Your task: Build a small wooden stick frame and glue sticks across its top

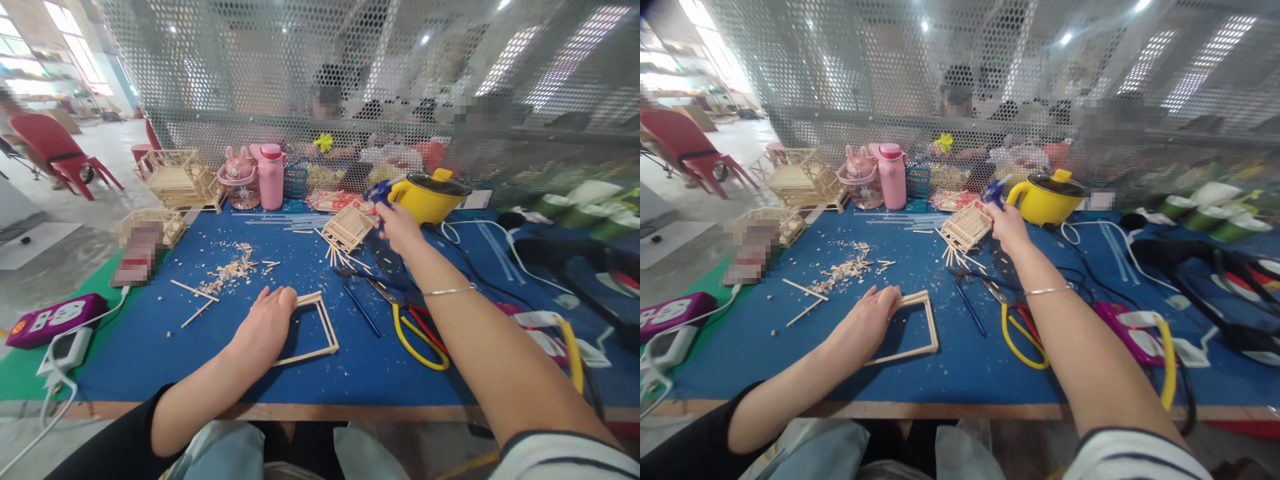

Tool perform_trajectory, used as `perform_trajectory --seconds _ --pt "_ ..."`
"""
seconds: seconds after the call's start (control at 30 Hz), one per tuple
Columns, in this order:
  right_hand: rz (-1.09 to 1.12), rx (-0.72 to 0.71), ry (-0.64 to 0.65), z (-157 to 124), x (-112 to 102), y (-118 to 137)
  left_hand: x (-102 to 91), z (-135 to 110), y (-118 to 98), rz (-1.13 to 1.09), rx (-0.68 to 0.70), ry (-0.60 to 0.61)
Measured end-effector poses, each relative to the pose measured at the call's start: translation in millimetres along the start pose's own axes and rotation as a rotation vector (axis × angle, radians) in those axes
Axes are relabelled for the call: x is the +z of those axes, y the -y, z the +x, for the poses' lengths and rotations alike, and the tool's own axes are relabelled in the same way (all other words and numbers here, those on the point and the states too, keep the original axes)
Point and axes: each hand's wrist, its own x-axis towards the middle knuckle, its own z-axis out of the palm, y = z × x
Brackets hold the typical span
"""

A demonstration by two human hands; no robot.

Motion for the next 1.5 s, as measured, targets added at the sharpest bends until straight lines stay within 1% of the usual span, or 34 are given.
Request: perform_trajectory --seconds 0.07,0.1,0.13,0.17,0.2,0.27,0.3,0.33,0.37,0.43,0.53,0.6,0.67,0.77,0.87,0.97,1.03,1.2,1.33,1.5 --pt "0.116 0.026 -0.024 -19 -9 13 5.9 -1 5 -0.004 0.037 -0.045" --pt "0.173 0.033 -0.013 -31 -15 19 7.7 -1 6 -0.005 0.062 -0.063" --pt "0.319 0.054 0.036 -45 -22 24 8.4 -2 8 -0.01 0.085 -0.083" --pt "0.398 0.063 0.09 -60 -28 29 7.8 -3 8 -0.019 0.102 -0.112" --pt "0.41 0.059 0.134 -76 -35 32 5.8 -5 8 -0.037 0.107 -0.152" --pt "0.333 0.006 0.229 -106 -48 35 -1.3 -12 8 -0.112 0.074 -0.28" --pt "0.243 -0.019 0.29 -120 -54 35 -5.6 -18 8 -0.159 0.032 -0.361" --pt "0.117 -0.034 0.374 -133 -59 35 -9.8 -25 8 -0.216 -0.026 -0.442" --pt "0.003 -0.064 0.42 -145 -62 35 -13.2 -33 8 -0.266 -0.097 -0.52" --pt "-0.147 -0.148 0.469 -164 -64 35 -16.5 -50 11 -0.365 -0.212 -0.602" --pt "-0.265 -0.219 0.496 -181 -60 37 -11.6 -75 18 -0.543 -0.3 -0.597" --pt "-0.318 -0.246 0.477 -186 -56 39 -3.9 -87 24 -0.595 -0.325 -0.581" --pt "-0.365 -0.272 0.446 -188 -54 39 4.6 -95 28 -0.608 -0.303 -0.546" --pt "-0.413 -0.281 0.438 -187 -51 39 14.8 -102 32 -0.59 -0.203 -0.467" --pt "-0.429 -0.261 0.445 -186 -49 37 18.0 -104 33 -0.472 -0.073 -0.421" --pt "-0.441 -0.256 0.438 -185 -47 37 13.8 -102 31 -0.36 0.02 -0.402" --pt "-0.449 -0.271 0.44 -185 -45 38 9.2 -100 30 -0.349 0.056 -0.4" --pt "-0.464 -0.308 0.41 -185 -46 40 3.0 -95 28 -0.376 0.11 -0.394" --pt "-0.452 -0.346 0.39 -186 -48 41 4.1 -96 29 -0.398 0.124 -0.357" --pt "-0.467 -0.333 0.393 -185 -47 41 6.7 -97 30 -0.414 0.135 -0.33"
